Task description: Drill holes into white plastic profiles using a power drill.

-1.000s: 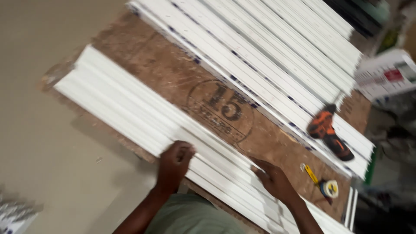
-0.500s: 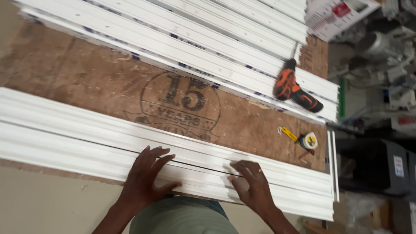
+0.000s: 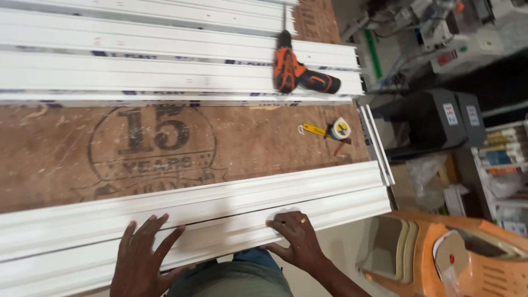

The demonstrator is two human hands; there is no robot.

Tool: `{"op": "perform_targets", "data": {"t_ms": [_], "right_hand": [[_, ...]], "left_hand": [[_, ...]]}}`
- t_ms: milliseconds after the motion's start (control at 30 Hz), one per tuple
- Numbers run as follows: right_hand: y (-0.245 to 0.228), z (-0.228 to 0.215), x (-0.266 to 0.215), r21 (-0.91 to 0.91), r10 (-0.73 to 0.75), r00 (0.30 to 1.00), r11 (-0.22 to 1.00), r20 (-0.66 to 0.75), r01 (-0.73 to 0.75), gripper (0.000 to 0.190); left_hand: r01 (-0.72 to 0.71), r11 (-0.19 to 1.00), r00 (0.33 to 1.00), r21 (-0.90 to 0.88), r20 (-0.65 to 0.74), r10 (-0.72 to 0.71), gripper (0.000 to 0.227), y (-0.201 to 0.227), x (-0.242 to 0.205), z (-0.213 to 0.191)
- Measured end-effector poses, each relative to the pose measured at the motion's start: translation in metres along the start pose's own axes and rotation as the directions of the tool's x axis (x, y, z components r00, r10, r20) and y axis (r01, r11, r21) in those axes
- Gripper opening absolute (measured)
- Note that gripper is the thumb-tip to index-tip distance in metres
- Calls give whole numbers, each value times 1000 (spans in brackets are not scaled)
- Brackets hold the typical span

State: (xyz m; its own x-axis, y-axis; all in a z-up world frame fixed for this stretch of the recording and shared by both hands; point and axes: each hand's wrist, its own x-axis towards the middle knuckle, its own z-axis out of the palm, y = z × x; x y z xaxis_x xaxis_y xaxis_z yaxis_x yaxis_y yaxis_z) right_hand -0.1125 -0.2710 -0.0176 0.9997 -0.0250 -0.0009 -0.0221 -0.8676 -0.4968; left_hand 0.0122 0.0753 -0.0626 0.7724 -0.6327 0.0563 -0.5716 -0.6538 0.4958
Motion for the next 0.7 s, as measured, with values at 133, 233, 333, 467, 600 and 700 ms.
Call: {"op": "perform_targets", "data": {"t_ms": [133, 233, 333, 467, 600, 700], "right_hand": [[10, 9, -5, 46, -70, 997, 997, 18, 69, 58], [6, 15, -5, 94, -121, 993, 988, 11, 120, 58], [4, 26, -2, 131, -167, 986, 977, -7, 167, 57], [9, 25, -4, 165, -215, 975, 961, -57, 222, 50], [52, 11, -6, 193, -115, 985, 971, -132, 139, 44], [56, -40, 0, 67, -32, 975, 997, -219, 47, 56]], "left_hand": [[-131, 991, 990, 13, -59, 131, 74, -14, -15, 24], [-161, 987, 987, 3, -4, 161, 68, -29, -29, 42], [-137, 989, 991, 58, 2, 137, 73, -18, -29, 34], [-33, 987, 996, 156, -71, 45, 95, 14, -10, 12], [-21, 984, 998, 179, -46, 30, 110, 42, 21, -19], [162, 932, 927, 323, 273, -256, 110, 55, 32, -37]]}}
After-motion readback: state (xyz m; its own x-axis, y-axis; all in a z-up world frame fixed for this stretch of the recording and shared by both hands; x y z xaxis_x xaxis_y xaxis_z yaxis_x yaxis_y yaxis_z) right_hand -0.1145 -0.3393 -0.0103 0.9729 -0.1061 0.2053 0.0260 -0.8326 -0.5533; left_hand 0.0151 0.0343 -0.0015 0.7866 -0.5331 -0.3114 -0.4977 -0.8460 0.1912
